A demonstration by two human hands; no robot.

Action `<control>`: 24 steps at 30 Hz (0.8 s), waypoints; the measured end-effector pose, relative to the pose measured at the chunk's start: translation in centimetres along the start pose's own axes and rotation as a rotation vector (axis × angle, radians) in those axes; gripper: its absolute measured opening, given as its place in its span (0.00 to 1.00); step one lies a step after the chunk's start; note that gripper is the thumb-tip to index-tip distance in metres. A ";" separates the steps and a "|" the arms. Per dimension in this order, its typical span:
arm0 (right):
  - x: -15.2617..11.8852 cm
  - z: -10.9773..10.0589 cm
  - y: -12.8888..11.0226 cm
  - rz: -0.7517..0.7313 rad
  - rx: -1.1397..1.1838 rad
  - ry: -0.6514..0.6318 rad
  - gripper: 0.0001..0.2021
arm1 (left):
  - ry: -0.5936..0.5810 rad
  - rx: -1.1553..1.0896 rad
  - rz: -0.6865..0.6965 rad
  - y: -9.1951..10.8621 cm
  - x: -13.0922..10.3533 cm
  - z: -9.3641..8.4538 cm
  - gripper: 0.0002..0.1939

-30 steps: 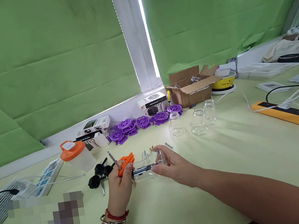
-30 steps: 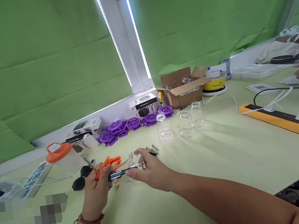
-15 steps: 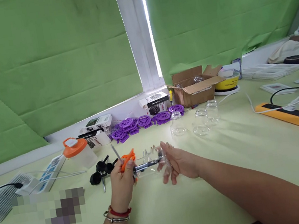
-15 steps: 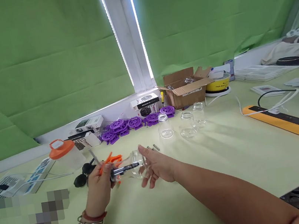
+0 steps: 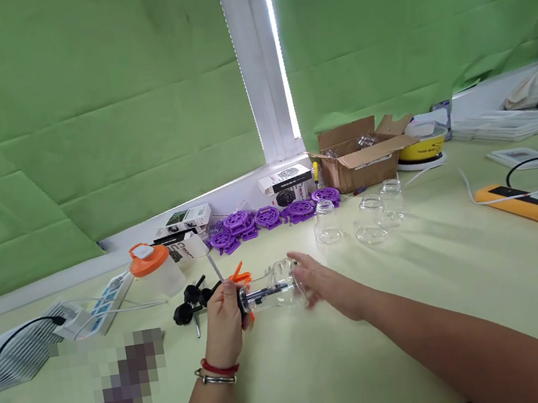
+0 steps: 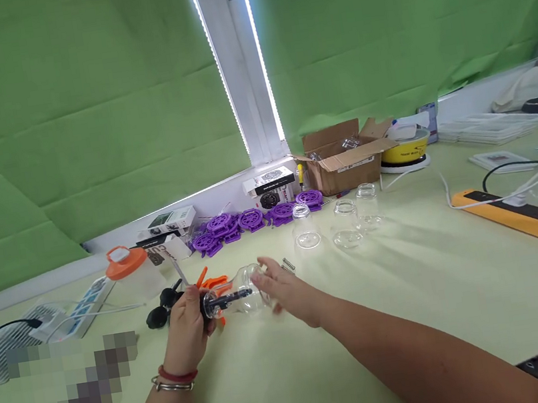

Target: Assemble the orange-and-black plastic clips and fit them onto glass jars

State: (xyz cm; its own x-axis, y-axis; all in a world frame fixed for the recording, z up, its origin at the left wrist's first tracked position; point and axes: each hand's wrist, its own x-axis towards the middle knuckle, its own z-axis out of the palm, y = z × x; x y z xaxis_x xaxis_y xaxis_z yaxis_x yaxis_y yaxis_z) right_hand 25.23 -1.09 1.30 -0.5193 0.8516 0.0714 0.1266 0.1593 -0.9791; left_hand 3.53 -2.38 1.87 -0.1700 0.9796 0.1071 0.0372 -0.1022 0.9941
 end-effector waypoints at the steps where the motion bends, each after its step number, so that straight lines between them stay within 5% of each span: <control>1: 0.1 0.2 0.1 0.105 0.088 -0.048 0.32 | 0.010 0.040 0.016 0.0 0.0 0.0 0.22; 3: 0.0 0.2 0.0 0.114 0.077 -0.087 0.30 | 0.017 0.070 -0.001 -0.1 0.1 -0.1 0.22; 8: -0.9 -0.5 -1.2 -0.561 -0.549 -0.045 0.26 | -0.026 -0.061 -0.196 -0.4 0.7 -0.8 0.24; 10: -1.0 -0.6 -1.2 -0.649 -0.630 -0.062 0.28 | -0.011 -0.084 -0.211 -0.5 0.7 -0.9 0.25; 13: -0.7 -0.4 -0.5 -0.353 -0.372 0.038 0.39 | 0.000 0.008 -0.076 -0.2 0.4 -0.5 0.26; 16: -0.4 0.0 0.1 0.048 -0.082 -0.010 0.36 | -0.049 0.164 0.046 0.4 -0.2 0.3 0.26; 18: -0.3 0.0 0.1 0.067 -0.154 -0.024 0.36 | -0.067 0.201 0.035 0.7 -0.3 0.6 0.26; 21: -0.6 -0.1 -0.7 -0.297 -0.562 0.063 0.35 | -0.028 0.149 -0.085 0.6 0.0 0.6 0.27; 24: -0.9 -0.7 -1.9 -0.706 -0.959 0.065 0.24 | 0.080 0.040 -0.225 0.4 0.8 -0.2 0.27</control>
State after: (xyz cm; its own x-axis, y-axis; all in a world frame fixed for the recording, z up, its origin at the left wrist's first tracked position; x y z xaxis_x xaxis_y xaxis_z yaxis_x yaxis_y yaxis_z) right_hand 26.08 -1.84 3.22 -0.6872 0.4455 0.5739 0.4247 0.8872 -0.1802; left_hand 3.24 -1.68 2.31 -0.2558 0.9599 -0.1143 0.0286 0.1257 0.9917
